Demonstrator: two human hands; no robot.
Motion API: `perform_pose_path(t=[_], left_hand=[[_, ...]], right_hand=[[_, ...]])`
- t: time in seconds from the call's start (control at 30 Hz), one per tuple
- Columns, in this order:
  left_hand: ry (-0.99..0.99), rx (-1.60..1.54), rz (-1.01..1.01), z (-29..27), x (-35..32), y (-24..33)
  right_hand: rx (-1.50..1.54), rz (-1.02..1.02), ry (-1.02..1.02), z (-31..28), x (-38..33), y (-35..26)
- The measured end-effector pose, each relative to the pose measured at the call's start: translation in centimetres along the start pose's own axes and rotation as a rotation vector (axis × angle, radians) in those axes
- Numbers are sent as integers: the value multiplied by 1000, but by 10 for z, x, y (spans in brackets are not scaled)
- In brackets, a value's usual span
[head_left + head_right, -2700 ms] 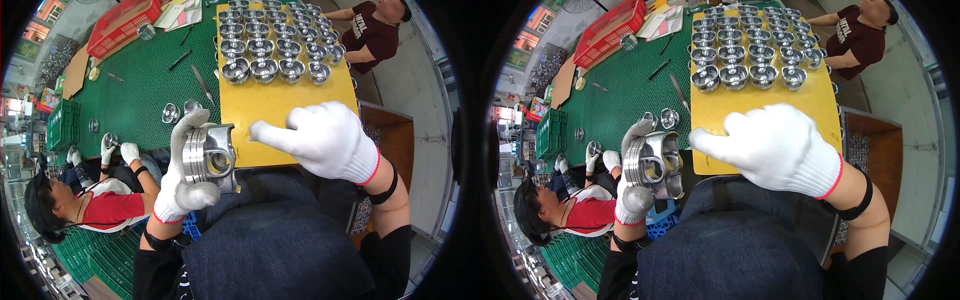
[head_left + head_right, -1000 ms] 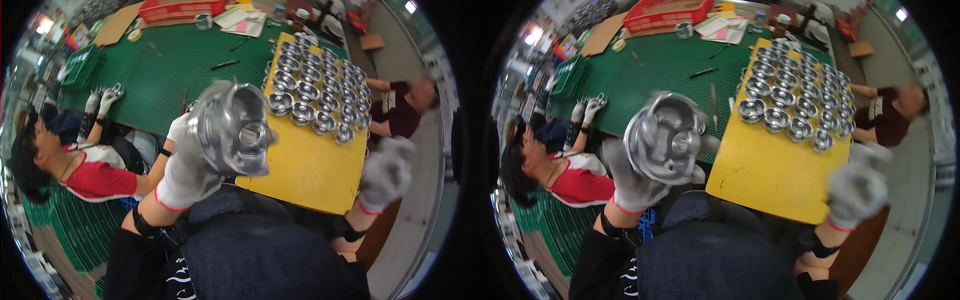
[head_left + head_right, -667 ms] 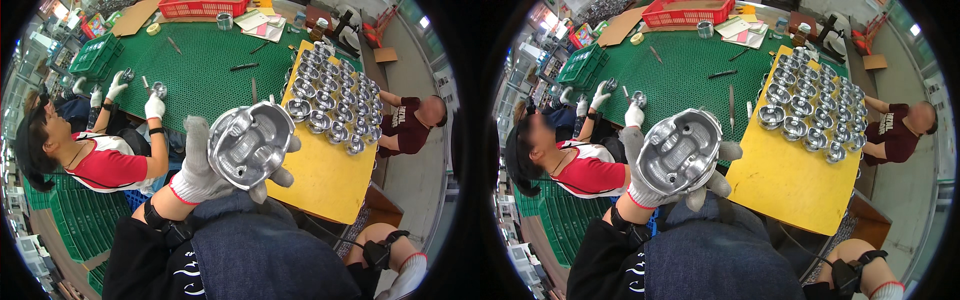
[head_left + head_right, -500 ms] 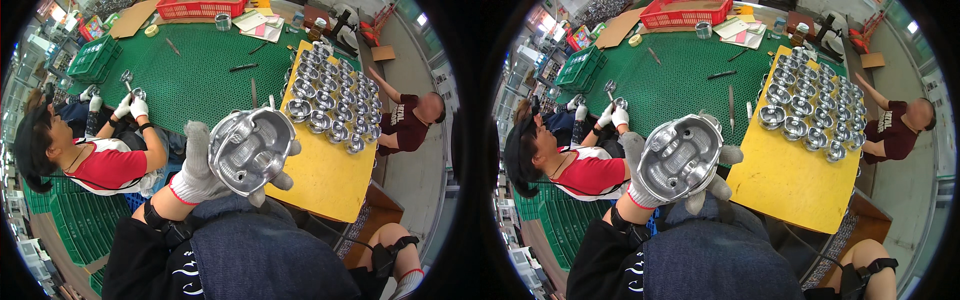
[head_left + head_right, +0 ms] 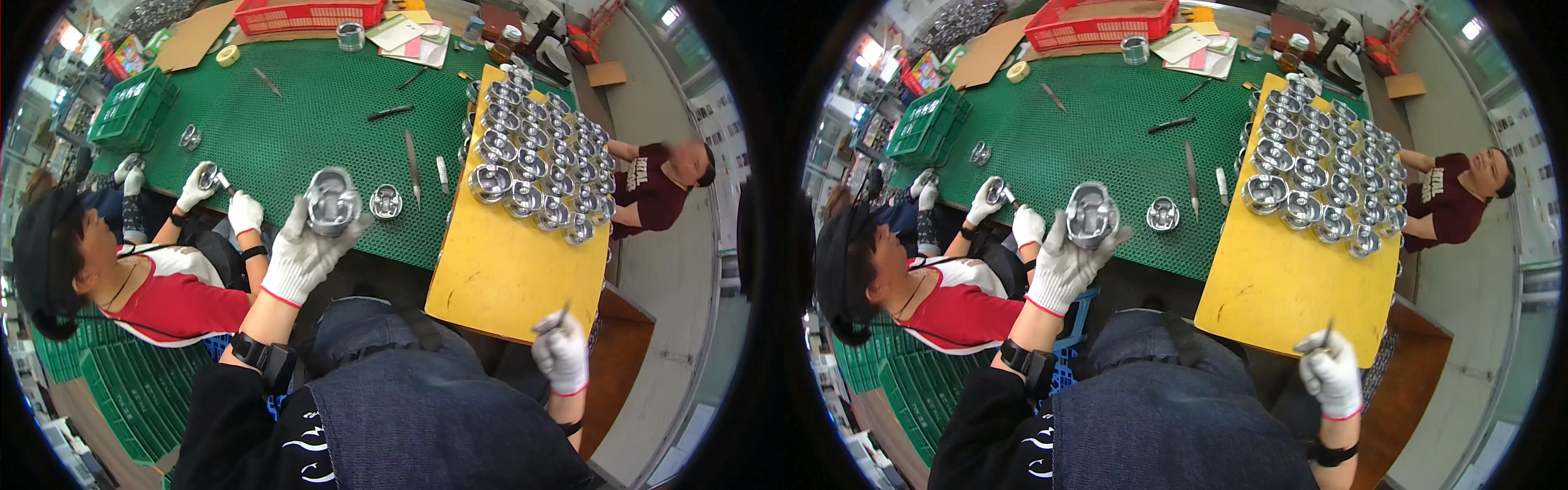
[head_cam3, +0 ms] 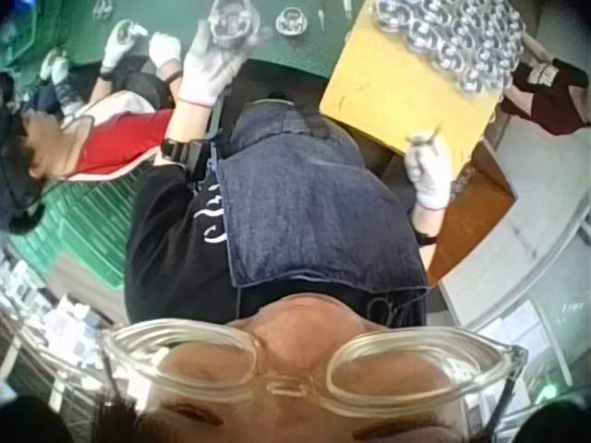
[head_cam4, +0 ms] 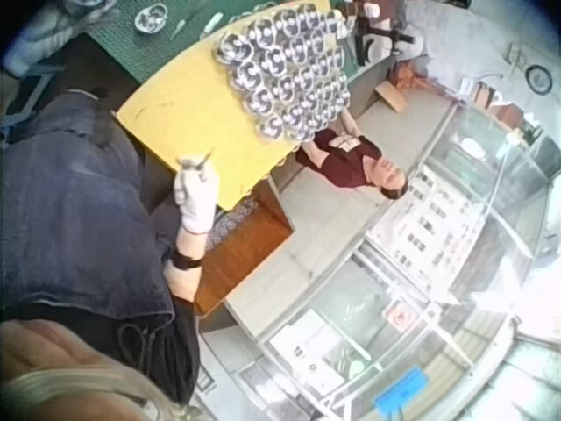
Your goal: Inspecting and marking metal engine pistons at a factory workbench.
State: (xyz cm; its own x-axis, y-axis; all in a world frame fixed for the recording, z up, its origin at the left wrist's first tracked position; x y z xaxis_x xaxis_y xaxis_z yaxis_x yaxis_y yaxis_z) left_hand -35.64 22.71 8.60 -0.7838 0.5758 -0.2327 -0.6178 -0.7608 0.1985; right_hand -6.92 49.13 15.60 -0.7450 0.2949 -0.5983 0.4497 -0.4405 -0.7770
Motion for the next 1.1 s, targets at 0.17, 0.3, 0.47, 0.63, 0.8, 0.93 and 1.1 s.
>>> perform_pose_path(t=[0.17, 0.3, 0.47, 0.63, 0.8, 0.93, 1.1], left_hand=[[331, 493, 47, -162, 37, 46], [527, 639, 212, -208, 103, 84], [409, 1138, 287, -292, 195, 100], [26, 1967, 374, -344, 169, 123], [557, 1345, 286, -161, 62, 36], [248, 1064, 369, -106, 4, -14], [154, 1089, 301, -33, -51, -65]], right_hand=[[-108, 408, 303, 5, -30, 87], [-142, 459, 392, 13, -37, 88], [-204, 414, 617, 8, -54, 90], [-339, 288, 622, -23, -39, 72], [-541, 118, 683, -99, 37, 16], [-569, -5, 713, -162, 122, -29], [-852, -70, 805, -194, 161, -27]])
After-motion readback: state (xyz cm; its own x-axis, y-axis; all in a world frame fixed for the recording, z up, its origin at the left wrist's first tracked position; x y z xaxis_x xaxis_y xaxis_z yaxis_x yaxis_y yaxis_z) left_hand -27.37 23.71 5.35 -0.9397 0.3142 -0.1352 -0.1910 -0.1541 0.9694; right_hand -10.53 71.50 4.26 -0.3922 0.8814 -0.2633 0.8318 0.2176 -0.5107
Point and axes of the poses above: each hand's wrist, its own x-axis towards the middle knuckle, its own z-axis out of the palm, y = z × x, the point moved 7 cm from there along x, towards the middle knuckle, and after that the axes turned 12 degrees about z, right-handed, at the moved point
